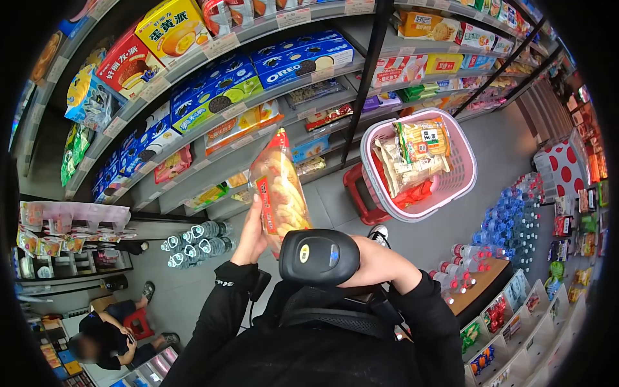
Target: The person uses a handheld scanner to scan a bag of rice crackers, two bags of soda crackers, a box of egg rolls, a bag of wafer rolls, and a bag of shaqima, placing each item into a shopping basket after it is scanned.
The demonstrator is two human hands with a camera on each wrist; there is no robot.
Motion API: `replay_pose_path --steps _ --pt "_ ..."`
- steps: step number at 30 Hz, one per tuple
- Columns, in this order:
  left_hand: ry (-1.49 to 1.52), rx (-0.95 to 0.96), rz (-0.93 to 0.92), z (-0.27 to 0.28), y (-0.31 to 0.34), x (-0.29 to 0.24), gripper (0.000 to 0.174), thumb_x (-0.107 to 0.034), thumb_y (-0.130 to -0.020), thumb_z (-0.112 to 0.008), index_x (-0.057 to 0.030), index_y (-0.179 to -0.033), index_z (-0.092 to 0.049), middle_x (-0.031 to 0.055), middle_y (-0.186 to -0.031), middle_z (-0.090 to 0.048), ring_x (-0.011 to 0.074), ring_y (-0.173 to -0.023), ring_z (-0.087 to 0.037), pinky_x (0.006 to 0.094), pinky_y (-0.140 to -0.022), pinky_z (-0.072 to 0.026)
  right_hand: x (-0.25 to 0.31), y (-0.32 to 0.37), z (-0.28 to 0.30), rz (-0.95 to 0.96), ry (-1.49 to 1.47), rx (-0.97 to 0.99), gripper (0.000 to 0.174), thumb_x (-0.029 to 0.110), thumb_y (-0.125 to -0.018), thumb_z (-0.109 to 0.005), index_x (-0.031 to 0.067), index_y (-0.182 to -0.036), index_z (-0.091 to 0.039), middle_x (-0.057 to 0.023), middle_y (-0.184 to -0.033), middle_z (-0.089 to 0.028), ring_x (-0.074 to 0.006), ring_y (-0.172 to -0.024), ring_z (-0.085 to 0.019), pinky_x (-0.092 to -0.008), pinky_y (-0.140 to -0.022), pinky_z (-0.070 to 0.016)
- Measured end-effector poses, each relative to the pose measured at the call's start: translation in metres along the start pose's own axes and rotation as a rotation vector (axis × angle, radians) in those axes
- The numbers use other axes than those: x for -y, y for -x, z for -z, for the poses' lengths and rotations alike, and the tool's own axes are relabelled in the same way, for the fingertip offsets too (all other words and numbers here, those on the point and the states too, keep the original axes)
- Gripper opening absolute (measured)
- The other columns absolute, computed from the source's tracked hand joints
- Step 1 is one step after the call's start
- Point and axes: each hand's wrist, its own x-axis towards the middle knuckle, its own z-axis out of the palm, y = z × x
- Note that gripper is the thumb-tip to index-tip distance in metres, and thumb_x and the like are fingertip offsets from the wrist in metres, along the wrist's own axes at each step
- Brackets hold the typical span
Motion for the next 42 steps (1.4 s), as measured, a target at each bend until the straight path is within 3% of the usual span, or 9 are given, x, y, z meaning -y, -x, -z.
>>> replay_pose_path --steps 2,5,8,11,18,23,34,38,42 --pt "-0.059 -0.072 -0.049 0.0 0.0 0.005 0.051 -0.044 -0.086 -0.041 -0.0018 -0.115 -0.04 0.0099 -0.112 -0.051 0.017 -0.1 -0.052 0.0308 -0.085 -0.0435 -0.003 0.0 -0.002 -0.019 -0.018 -0.076 0.057 0.007 -0.061 -0.07 -0.0002 -0.112 -0.045 -0.0077 -0.098 -0.057 -0.0143 -0.089 -0.054 -0.0281 -0.078 -0.0427" --pt "0.066 0.002 0.041 0.0 0.007 0.0 0.043 -0.033 -0.087 -0.043 -0.0007 -0.115 -0.039 0.0107 -0.113 -0.05 0.0183 -0.104 -0.049 0.0323 -0.088 -0.0404 -0.007 0.003 0.005 -0.221 -0.251 -0.168 0.054 -0.001 -0.063 -0.064 0.0013 -0.112 -0.042 -0.0049 -0.079 -0.057 -0.0105 -0.063 -0.057 -0.0241 -0.056 -0.0462" --pt "0.186 0.097 0.129 0.017 0.012 0.002 0.037 -0.017 -0.085 -0.047 0.0008 -0.116 -0.038 0.0108 -0.114 -0.049 0.0195 -0.107 -0.046 0.033 -0.092 -0.0364 -0.008 0.008 0.015 -0.335 -0.35 -0.268 0.056 -0.002 -0.064 -0.063 0.0013 -0.114 -0.04 -0.0056 -0.077 -0.057 -0.011 -0.057 -0.056 -0.0243 -0.053 -0.0458" --pt "-0.002 0.192 0.09 0.006 0.019 -0.002 0.043 -0.004 -0.08 -0.053 0.0002 -0.118 -0.035 0.011 -0.114 -0.048 0.0182 -0.107 -0.046 0.0337 -0.092 -0.0361 -0.013 0.014 0.026 -0.361 -0.363 -0.298 0.054 -0.002 -0.065 -0.062 0.001 -0.114 -0.04 -0.0057 -0.077 -0.057 -0.0114 -0.056 -0.055 -0.0245 -0.052 -0.0449" --pt "0.042 -0.025 0.163 -0.025 0.018 0.029 0.044 -0.006 -0.082 -0.051 -0.0007 -0.121 -0.031 0.0113 -0.114 -0.048 0.0184 -0.103 -0.05 0.0331 -0.087 -0.0417 -0.03 0.026 0.059 -0.429 -0.386 -0.229 0.051 0.002 -0.066 -0.064 0.0009 -0.111 -0.041 -0.005 -0.08 -0.057 -0.0105 -0.057 -0.054 -0.0236 -0.052 -0.0439" --pt "0.065 -0.203 0.173 -0.042 0.005 0.05 0.048 -0.007 -0.082 -0.052 -0.0015 -0.124 -0.028 0.0121 -0.114 -0.048 0.0205 -0.103 -0.05 0.0352 -0.087 -0.0419 -0.048 0.037 0.092 -0.415 -0.283 -0.176 0.027 0.012 -0.067 -0.064 -0.0001 -0.089 -0.054 -0.003 -0.067 -0.058 -0.009 -0.056 -0.055 -0.022 -0.054 -0.0446" --pt "0.068 -0.309 0.088 -0.027 -0.051 0.062 0.04 -0.011 -0.087 -0.043 -0.0049 -0.124 -0.029 0.012 -0.119 -0.045 0.0239 -0.109 -0.046 0.0387 -0.093 -0.0373 -0.091 0.03 0.129 -0.327 -0.152 -0.127 0.039 0.018 -0.065 -0.064 -0.0003 -0.098 -0.054 -0.0121 -0.084 -0.06 -0.0198 -0.08 -0.058 -0.0295 -0.073 -0.0433" --pt "0.071 -0.291 0.056 -0.017 -0.09 0.061 0.039 -0.012 -0.087 -0.043 -0.0054 -0.123 -0.03 0.0123 -0.119 -0.045 0.0243 -0.109 -0.046 0.0388 -0.092 -0.0382 -0.093 -0.004 0.134 -0.29 -0.085 -0.036 0.037 0.019 -0.066 -0.063 -0.0007 -0.096 -0.054 -0.011 -0.079 -0.06 -0.021 -0.075 -0.058 -0.0307 -0.069 -0.0445" --pt "0.05 -0.225 0.096 -0.011 -0.134 0.051 0.035 -0.015 -0.088 -0.043 -0.0049 -0.119 -0.032 0.0126 -0.118 -0.046 0.0244 -0.107 -0.048 0.0402 -0.089 -0.0406 -0.12 -0.046 0.121 -0.303 -0.093 -0.001 0.033 0.021 -0.066 -0.062 -0.0023 -0.087 -0.052 -0.0081 -0.068 -0.058 -0.0152 -0.055 -0.058 -0.0273 -0.052 -0.0461"
